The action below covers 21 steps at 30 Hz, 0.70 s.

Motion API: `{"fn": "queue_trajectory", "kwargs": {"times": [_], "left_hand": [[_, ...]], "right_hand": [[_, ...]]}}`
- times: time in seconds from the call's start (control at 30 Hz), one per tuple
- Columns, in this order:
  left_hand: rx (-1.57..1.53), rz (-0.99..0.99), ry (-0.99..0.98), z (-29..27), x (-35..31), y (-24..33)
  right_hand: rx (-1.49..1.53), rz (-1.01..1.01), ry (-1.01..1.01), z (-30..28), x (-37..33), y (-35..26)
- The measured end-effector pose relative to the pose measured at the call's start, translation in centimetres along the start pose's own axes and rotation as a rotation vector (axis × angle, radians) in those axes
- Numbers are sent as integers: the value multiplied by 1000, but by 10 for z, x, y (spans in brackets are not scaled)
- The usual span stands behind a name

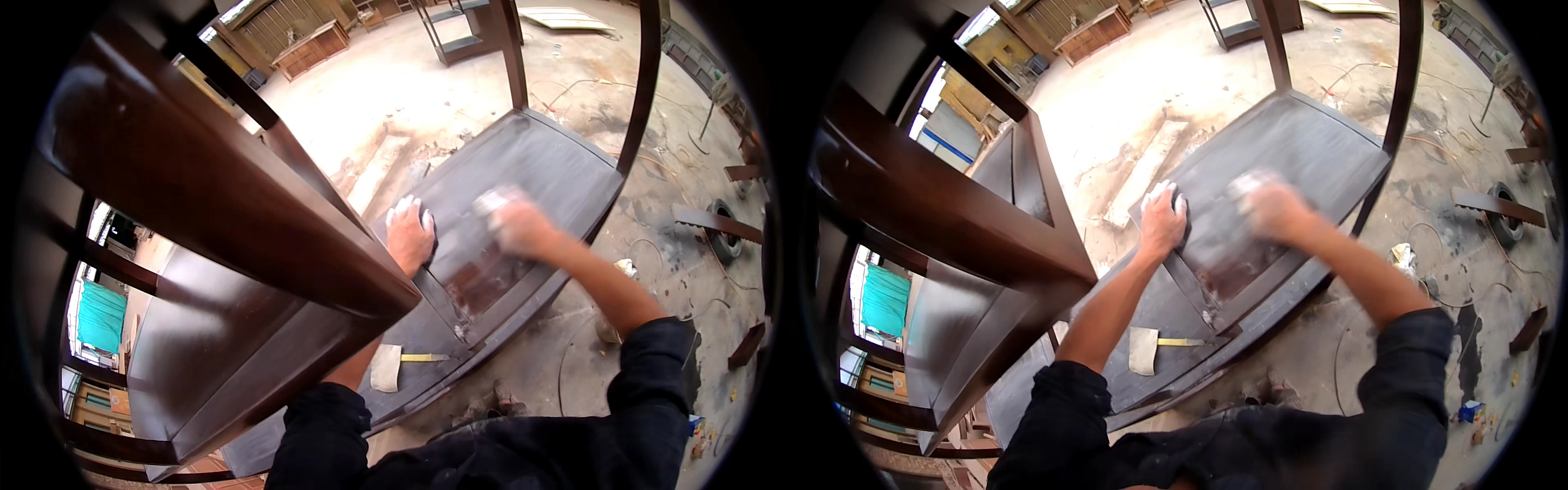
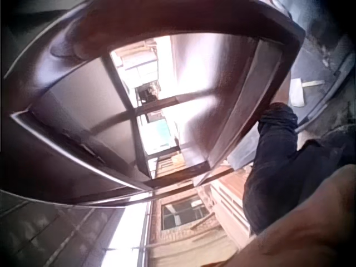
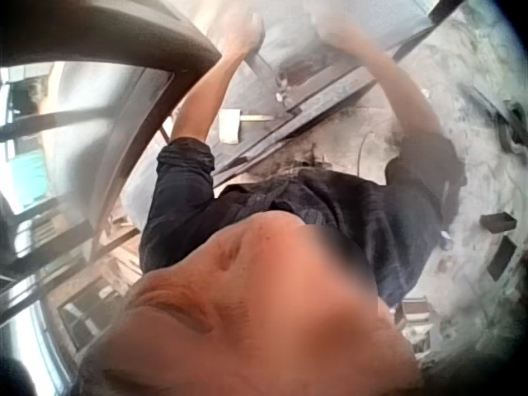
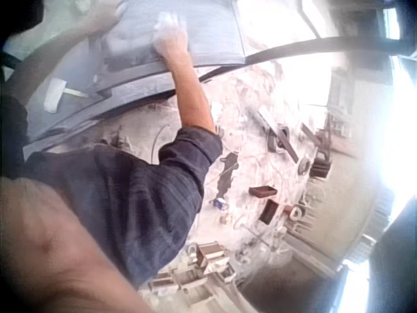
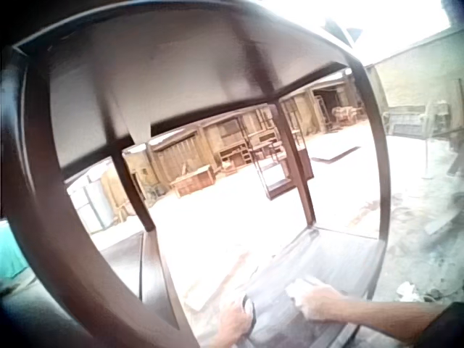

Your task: The person wipes the surface of a dark wooden cabinet with a white cloth. They use a scraper tool to remove residue from the edges and corners of the cabinet panels. The person continues to wipe the flat surfaces and edges of the cabinet, moving around the furniture to access different sides.

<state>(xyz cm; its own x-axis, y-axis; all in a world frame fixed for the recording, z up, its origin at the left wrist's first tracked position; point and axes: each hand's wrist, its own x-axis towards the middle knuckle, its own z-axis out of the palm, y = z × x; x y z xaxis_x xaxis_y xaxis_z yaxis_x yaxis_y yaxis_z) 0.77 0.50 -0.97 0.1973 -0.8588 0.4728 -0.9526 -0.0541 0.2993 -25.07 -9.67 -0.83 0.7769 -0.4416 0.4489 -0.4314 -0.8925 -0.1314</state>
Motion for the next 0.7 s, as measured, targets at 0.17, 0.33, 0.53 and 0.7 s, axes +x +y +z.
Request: {"fn": "queue_trajectory", "kwargs": {"times": [0.17, 0.33, 0.53, 0.7], "left_hand": [[-18, -31, -1, 6, 6, -1], [-27, -6, 19, 8, -7, -12], [-1, 40, 22, 6, 2, -8], [-4, -45, -75, -7, 1, -10]], "right_hand": [[-60, 153, 169, -3, -3, -29], [53, -138, 187, 0, -1, -80], [-3, 49, 206, 10, -6, -55], [0, -59, -93, 4, -6, -56]]}}
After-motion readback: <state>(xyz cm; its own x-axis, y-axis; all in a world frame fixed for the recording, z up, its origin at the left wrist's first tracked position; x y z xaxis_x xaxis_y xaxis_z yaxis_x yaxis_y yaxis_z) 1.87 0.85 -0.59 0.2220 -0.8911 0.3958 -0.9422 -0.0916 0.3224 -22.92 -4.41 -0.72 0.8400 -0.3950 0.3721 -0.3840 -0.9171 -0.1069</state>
